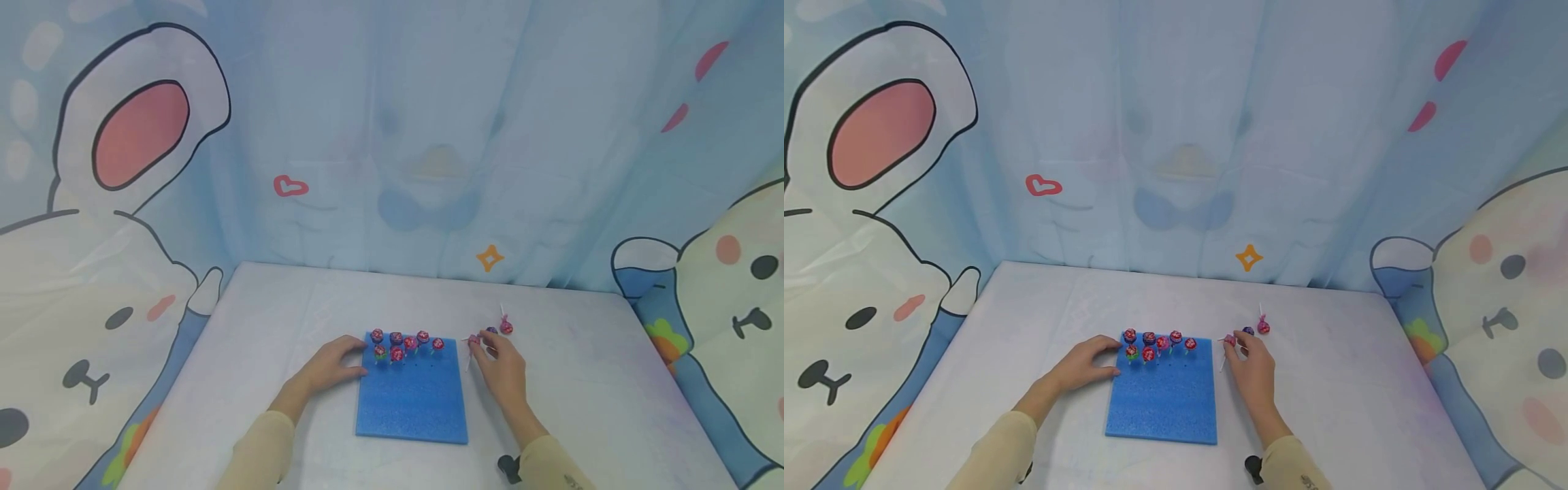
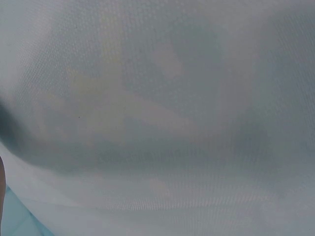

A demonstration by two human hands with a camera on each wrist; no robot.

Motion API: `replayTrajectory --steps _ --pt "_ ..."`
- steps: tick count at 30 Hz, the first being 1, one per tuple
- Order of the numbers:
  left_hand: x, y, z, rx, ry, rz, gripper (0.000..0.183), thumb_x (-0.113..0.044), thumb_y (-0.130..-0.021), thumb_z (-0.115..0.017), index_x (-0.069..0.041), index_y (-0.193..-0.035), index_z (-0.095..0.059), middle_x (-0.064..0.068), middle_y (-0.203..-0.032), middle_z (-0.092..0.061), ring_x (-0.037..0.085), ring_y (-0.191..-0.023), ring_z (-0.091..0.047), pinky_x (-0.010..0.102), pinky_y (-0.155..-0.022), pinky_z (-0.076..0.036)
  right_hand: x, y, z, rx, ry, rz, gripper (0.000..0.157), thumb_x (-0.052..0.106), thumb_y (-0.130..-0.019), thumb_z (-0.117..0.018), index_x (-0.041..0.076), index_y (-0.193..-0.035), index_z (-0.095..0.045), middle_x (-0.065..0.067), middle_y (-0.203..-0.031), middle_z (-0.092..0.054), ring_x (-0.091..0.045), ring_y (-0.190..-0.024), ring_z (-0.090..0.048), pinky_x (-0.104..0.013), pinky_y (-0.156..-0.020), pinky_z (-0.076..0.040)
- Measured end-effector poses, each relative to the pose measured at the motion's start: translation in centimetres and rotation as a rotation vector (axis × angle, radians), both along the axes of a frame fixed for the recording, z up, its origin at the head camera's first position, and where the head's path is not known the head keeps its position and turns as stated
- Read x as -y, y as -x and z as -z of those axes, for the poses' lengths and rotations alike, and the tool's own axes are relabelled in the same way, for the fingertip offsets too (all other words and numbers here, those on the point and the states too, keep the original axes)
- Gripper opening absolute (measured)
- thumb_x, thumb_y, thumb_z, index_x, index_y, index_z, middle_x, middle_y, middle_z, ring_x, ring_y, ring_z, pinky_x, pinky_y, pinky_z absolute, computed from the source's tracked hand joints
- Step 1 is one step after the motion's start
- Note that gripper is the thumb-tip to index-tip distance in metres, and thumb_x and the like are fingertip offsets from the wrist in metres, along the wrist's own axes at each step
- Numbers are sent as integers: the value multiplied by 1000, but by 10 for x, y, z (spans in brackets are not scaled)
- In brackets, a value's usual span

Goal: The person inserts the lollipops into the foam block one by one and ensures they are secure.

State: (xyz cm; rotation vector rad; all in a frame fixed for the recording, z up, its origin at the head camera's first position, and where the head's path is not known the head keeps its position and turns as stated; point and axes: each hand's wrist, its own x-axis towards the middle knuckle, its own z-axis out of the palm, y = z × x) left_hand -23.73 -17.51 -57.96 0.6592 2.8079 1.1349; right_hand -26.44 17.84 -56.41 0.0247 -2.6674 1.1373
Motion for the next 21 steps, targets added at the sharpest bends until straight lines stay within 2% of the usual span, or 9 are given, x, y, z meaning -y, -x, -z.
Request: replayTrajectory --steps 9,21 --pt "0 1 0 19 21 -13 54 -32 -87 -75 -6 -131 -57 7 -131 -59 24 -127 -52 42 -111 -38 -9 6 2 146 7 5 46 23 -94 -66 -3 -130 -56 -26 -132 -55 -40 -120 -56 -47 -100 -49" --pt "-1 1 0 6 17 -10 54 -32 -87 -74 -5 -130 -57 8 -131 -60 26 -126 -52 44 -110 -39 -14 14 8 217 16 26 48 26 -93 -65 -5 -128 -56 -27 -122 -60 -39 -115 -57 -50 -99 -49"
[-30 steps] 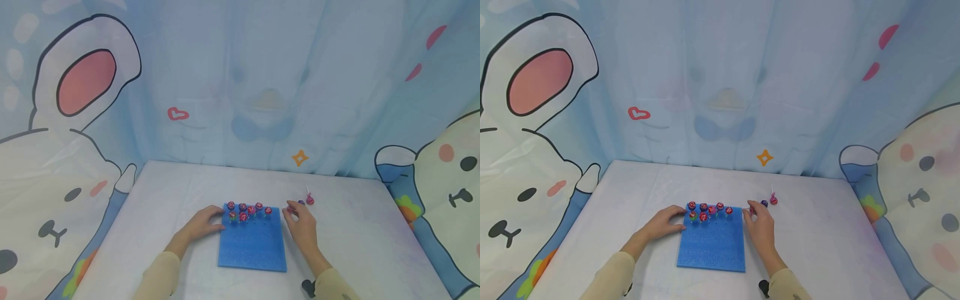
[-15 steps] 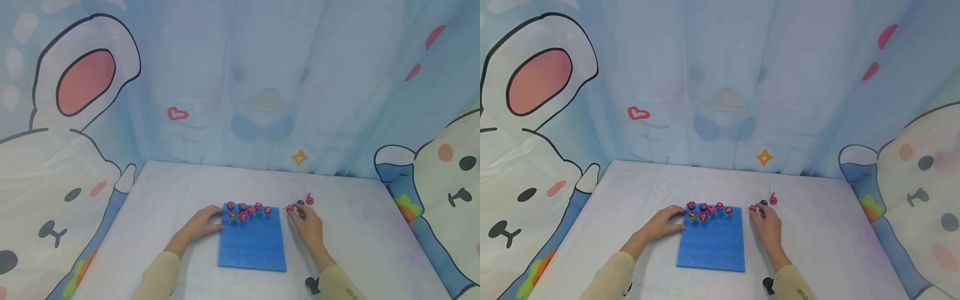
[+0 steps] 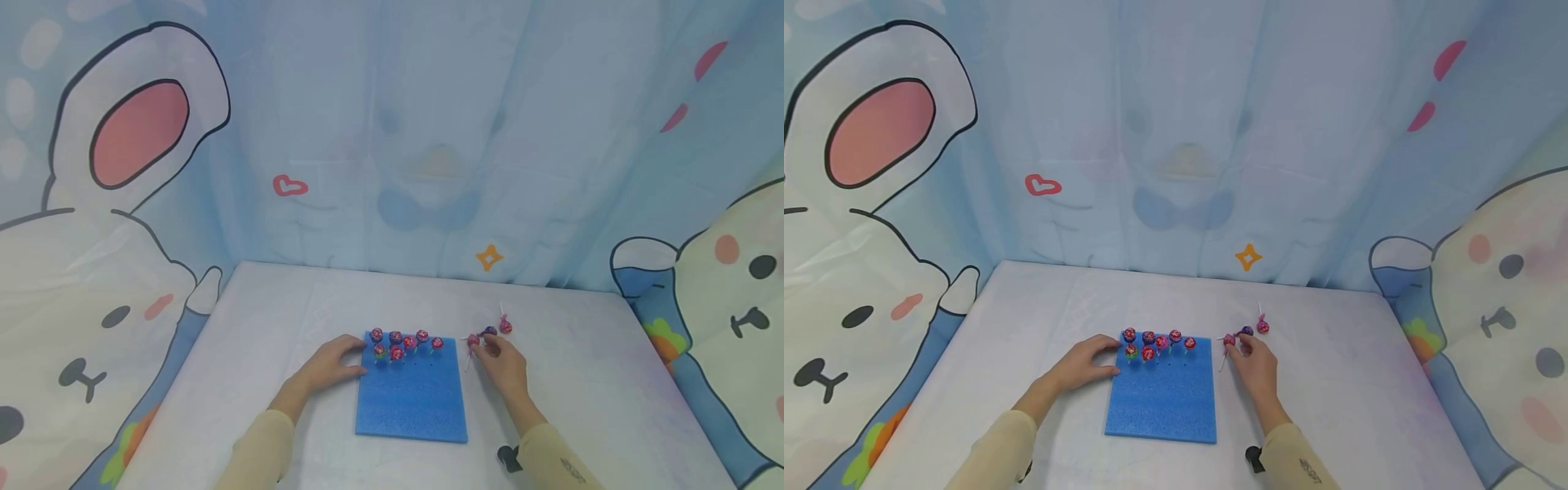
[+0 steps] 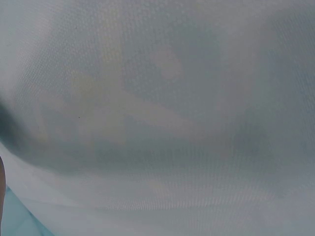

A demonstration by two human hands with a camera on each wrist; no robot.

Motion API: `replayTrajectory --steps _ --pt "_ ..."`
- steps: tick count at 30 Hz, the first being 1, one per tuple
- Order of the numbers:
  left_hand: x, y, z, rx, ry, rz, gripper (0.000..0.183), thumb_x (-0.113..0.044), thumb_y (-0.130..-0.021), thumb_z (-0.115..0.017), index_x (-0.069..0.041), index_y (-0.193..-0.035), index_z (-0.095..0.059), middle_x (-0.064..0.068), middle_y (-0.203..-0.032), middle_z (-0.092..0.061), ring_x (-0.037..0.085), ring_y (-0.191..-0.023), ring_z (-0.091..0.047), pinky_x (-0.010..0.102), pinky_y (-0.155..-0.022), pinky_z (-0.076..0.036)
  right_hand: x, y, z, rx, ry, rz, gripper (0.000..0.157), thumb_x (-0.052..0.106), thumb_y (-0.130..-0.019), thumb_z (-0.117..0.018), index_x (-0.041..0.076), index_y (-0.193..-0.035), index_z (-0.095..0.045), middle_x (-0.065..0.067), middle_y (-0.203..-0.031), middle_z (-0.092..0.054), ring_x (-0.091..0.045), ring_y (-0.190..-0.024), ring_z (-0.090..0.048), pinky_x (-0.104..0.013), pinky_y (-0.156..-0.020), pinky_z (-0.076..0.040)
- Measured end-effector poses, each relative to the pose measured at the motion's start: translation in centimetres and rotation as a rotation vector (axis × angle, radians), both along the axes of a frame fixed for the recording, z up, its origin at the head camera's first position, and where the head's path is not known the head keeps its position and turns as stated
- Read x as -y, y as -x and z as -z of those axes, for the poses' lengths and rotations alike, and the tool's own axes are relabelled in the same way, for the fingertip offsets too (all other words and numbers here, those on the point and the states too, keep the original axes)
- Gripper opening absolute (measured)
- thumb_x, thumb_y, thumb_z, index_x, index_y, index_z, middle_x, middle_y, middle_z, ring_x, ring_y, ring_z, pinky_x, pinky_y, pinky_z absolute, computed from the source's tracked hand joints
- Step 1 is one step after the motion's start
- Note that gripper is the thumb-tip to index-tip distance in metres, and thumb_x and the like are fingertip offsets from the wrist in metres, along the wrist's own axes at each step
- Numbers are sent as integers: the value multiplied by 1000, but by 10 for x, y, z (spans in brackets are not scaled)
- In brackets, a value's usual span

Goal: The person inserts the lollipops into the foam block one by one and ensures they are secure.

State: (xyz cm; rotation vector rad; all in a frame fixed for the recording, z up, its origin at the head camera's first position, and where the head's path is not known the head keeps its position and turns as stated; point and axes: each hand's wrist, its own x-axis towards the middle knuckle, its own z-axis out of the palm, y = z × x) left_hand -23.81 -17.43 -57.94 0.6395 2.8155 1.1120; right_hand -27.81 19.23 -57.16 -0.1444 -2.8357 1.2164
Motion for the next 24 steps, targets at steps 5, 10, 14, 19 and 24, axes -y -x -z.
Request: replayTrajectory --steps 5,10,14,19,24 --pt "0 1 2 15 15 -7 54 -33 -87 -75 -8 -132 -57 6 -132 -59 24 -128 -51 41 -112 -38 1 3 2 25 6 10 49 27 -94 -65 -6 -129 -55 -28 -123 -60 -39 -115 -57 -49 -98 -49" --pt "-1 1 2 18 7 -9 54 -33 -86 -75 -9 -132 -58 5 -132 -59 23 -128 -51 41 -111 -38 2 5 4 49 21 20 51 28 -94 -65 -6 -130 -54 -28 -124 -59 -40 -116 -56 -50 -99 -49" --pt "-1 1 2 22 9 -13 55 -34 -87 -74 -9 -132 -57 4 -132 -59 22 -128 -51 41 -111 -39 3 7 4 62 25 24 51 27 -94 -65 -6 -131 -54 -28 -124 -59 -40 -117 -56 -50 -100 -48" --pt "0 1 3 30 11 -15 55 -35 -87 -74 -10 -132 -57 4 -133 -59 22 -128 -51 41 -111 -39 4 9 4 51 22 28 49 26 -94 -65 -6 -128 -56 -28 -121 -61 -40 -114 -57 -50 -99 -48" --pt "0 2 3 30 16 -12 54 -34 -87 -74 -10 -133 -57 3 -132 -59 22 -128 -50 41 -111 -39 5 10 4 35 19 31 47 25 -93 -66 -7 -125 -58 -28 -117 -63 -39 -110 -58 -50 -97 -49"
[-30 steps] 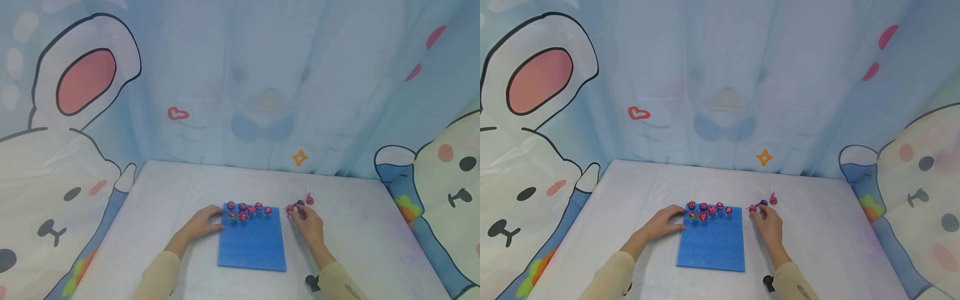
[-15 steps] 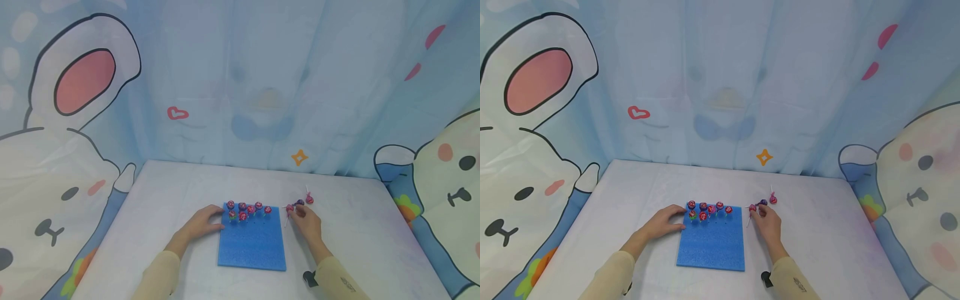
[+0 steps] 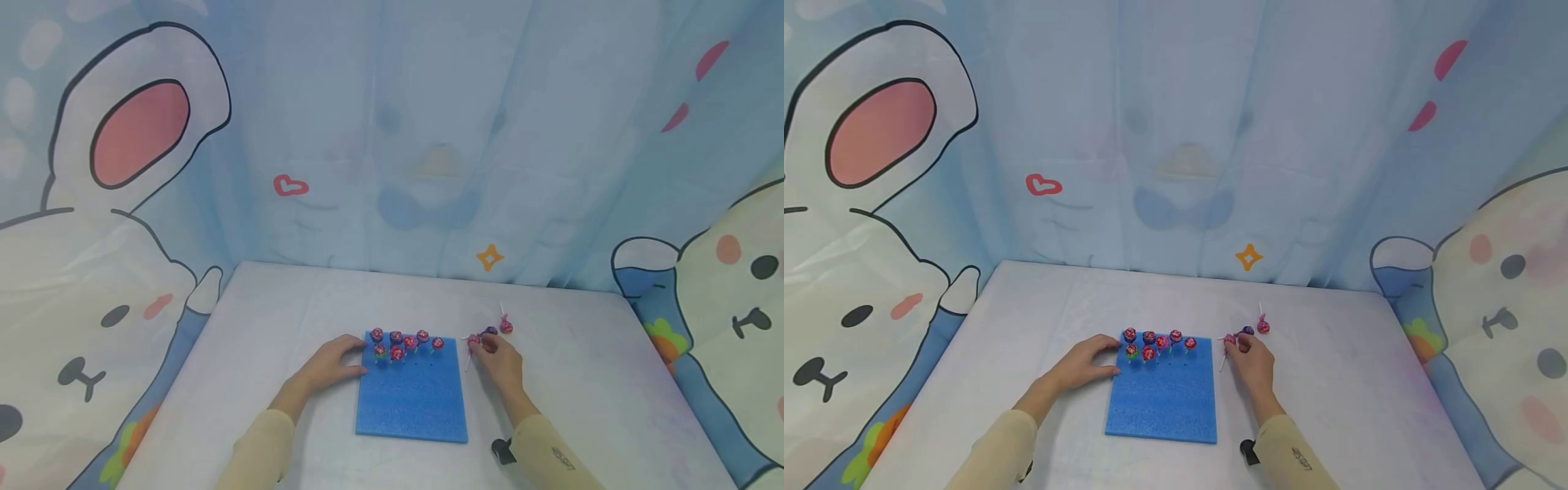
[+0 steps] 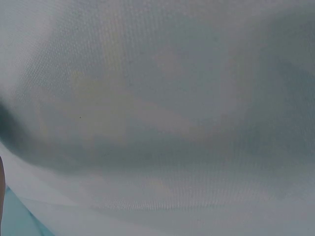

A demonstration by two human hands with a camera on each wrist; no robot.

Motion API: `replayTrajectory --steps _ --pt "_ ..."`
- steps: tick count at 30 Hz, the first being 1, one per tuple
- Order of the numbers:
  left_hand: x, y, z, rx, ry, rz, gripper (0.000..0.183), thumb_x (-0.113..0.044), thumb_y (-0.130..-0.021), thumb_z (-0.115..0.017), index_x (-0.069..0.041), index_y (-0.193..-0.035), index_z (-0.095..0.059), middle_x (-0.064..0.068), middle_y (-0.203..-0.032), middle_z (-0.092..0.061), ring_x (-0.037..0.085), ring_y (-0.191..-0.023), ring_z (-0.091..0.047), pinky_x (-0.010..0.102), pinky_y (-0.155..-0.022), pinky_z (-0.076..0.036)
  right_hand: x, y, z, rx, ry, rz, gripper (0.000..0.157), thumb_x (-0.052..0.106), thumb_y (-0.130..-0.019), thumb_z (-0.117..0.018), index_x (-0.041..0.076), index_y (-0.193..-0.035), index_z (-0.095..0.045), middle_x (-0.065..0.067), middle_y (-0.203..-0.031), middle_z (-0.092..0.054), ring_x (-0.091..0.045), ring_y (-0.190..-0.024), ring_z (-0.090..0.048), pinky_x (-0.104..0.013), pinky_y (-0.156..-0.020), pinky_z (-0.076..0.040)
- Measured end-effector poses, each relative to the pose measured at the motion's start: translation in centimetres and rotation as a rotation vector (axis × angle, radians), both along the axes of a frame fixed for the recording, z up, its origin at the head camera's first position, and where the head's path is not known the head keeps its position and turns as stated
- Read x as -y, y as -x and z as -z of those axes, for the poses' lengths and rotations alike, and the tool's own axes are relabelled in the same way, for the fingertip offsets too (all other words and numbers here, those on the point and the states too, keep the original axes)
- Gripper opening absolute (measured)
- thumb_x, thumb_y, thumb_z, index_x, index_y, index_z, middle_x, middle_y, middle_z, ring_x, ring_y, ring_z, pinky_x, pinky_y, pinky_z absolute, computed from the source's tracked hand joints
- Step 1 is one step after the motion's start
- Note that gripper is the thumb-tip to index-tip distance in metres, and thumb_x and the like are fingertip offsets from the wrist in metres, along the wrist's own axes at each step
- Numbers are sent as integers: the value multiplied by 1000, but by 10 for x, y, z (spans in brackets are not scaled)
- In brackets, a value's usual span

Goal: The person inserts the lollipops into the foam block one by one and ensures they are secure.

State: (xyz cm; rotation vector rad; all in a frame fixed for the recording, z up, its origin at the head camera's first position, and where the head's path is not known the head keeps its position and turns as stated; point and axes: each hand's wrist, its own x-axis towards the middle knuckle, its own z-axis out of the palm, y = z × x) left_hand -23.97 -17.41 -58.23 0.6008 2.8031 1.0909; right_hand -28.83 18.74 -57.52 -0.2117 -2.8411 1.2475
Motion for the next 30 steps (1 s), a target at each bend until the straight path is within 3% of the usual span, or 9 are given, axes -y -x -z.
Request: replayTrajectory --steps 30 --pt "-1 -2 -5 16 -3 -6 53 -33 -87 -74 -10 -132 -57 4 -132 -59 23 -128 -50 42 -111 -39 6 7 6 -14 -13 14 40 21 -94 -65 -6 -122 -61 -24 -108 -66 -35 -100 -60 -47 -90 -52"
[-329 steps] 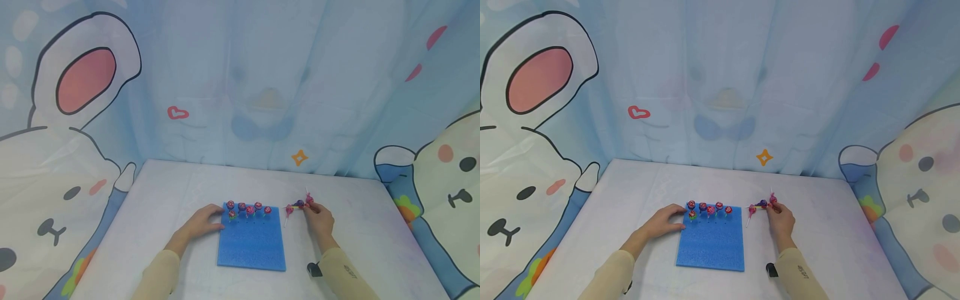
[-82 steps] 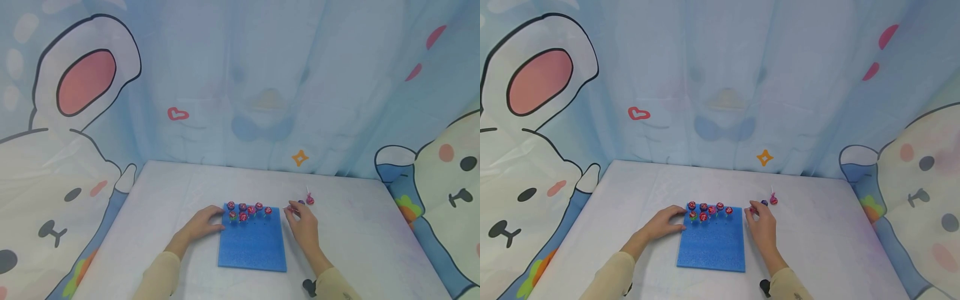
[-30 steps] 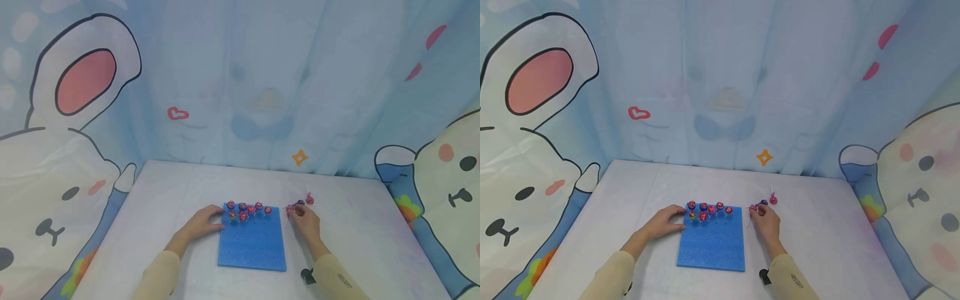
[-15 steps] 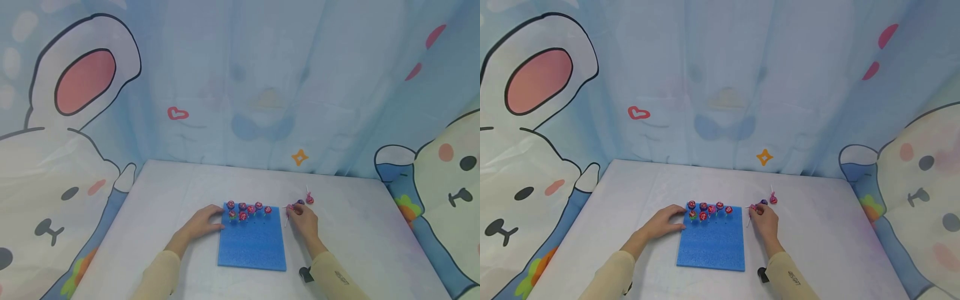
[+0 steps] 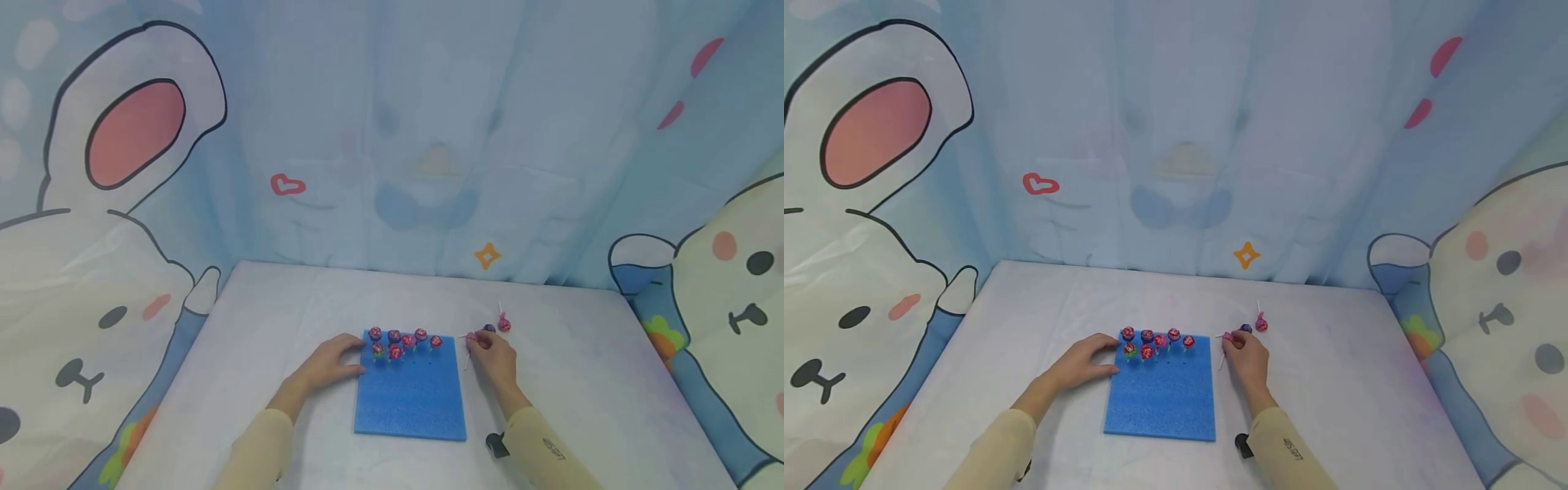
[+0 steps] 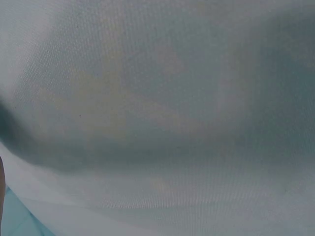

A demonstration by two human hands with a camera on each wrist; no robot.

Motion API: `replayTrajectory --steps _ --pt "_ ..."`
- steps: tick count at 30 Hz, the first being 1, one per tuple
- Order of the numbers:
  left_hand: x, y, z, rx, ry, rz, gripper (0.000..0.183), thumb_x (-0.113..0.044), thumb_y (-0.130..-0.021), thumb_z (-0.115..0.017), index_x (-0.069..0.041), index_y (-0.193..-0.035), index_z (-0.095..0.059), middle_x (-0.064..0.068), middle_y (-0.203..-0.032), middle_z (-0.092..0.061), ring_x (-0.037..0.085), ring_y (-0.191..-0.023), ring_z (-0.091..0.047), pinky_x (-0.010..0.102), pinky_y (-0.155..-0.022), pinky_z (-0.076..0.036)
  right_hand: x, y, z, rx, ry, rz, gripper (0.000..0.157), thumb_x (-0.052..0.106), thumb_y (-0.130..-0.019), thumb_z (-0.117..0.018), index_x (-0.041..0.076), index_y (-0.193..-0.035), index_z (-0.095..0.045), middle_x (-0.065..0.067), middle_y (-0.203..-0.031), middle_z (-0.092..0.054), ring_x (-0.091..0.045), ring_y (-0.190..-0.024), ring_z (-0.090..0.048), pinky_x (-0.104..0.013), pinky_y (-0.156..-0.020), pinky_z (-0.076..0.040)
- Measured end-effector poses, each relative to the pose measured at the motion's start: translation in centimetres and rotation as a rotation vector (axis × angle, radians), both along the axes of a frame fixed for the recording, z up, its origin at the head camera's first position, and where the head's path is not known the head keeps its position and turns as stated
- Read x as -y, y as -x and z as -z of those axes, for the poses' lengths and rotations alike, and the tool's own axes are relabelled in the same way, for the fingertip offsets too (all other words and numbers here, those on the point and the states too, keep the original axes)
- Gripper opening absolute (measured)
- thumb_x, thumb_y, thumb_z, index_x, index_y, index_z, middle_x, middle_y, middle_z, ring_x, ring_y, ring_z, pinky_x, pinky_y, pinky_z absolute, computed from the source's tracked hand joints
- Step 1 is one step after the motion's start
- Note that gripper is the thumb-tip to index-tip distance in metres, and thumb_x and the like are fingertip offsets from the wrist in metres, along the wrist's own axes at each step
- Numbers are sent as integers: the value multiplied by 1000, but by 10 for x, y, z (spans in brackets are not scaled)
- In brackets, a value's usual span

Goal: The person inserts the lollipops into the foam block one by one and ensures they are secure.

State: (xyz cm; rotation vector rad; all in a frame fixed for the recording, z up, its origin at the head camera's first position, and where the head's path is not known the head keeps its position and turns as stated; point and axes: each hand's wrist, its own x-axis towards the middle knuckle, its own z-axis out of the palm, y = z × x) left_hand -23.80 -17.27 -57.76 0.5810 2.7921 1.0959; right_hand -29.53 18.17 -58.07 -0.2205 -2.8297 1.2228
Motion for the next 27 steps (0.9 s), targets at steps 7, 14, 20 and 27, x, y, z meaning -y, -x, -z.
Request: replayTrajectory --steps 7,14,20,27 --pt "0 0 -1 -17 10 3 53 -32 -87 -74 -8 -132 -57 6 -132 -59 24 -128 -51 42 -111 -39 1 1 1 4 -6 2 40 22 -94 -65 -6 -122 -61 -24 -108 -66 -35 -99 -60 -47 -90 -52" --pt "1 0 -1 -25 0 10 53 -31 -87 -74 -5 -131 -57 8 -131 -60 25 -127 -52 43 -110 -40 2 1 0 1 3 5 39 21 -94 -65 -6 -122 -61 -24 -109 -65 -36 -101 -59 -47 -91 -52" --pt "1 2 2 -15 19 4 54 -34 -87 -74 -9 -133 -57 5 -132 -59 23 -128 -51 41 -111 -39 4 1 0 13 18 47 38 22 -95 -64 -3 -123 -61 -23 -114 -64 -36 -106 -59 -47 -94 -51" --pt "2 2 3 -13 9 8 55 -35 -87 -74 -9 -132 -57 6 -132 -59 24 -128 -51 42 -111 -39 2 -2 -5 -14 104 42 39 23 -94 -66 -2 -123 -60 -25 -124 -60 -38 -114 -60 -47 -98 -50"
